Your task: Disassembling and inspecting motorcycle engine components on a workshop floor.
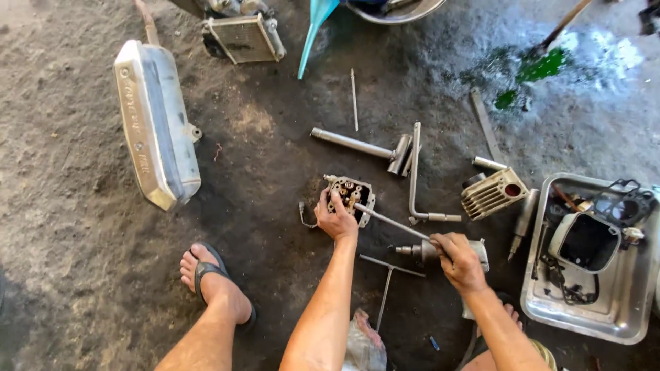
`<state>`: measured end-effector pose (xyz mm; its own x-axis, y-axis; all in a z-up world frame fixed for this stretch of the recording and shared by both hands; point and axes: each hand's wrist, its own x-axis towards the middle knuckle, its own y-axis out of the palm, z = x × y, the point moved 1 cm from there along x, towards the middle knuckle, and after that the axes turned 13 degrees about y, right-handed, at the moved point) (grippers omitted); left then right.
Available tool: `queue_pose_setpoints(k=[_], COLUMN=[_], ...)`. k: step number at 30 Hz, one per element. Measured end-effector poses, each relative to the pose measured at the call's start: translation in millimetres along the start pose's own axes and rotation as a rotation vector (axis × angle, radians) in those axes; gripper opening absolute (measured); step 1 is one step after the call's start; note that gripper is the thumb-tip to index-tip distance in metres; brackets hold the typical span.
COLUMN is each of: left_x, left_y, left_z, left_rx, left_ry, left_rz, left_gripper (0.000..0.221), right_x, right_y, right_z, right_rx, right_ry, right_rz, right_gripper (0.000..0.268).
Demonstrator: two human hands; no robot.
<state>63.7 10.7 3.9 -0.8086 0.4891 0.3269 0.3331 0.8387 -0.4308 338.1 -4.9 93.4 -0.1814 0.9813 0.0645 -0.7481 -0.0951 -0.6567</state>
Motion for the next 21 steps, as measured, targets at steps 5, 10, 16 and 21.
queue_pose_setpoints(k=[5,10,16,21], left_x=[-0.9,0.1,-1.0,-2.5], left_y=[-0.1,2.1,2.5,2.2], left_z=[-5.3,-6.7,-11.5,-14.0], left_rx=[0.005,-0.004,0.022,-0.022], left_ry=[-0.018,-0.033,-0.047,-0.033], left_rz=[0.003,0.008,0.017,0.001], left_gripper=[0.039,0.04,0.039,0.038], right_x=[7.7,21.8,29.8,28.7], right_y=[-0.2,5.6,3.1,2.5], right_z=[-6.8,-18.9,-15.6,-16.2], right_rx=[0.033,0.107,0.199,0.238], right_ry=[0.0,0.057,0.218,0.217], right_rz=[-0.06,-0.106,-0.111,-0.095], right_gripper=[0.014,0.007,0.014,0.021])
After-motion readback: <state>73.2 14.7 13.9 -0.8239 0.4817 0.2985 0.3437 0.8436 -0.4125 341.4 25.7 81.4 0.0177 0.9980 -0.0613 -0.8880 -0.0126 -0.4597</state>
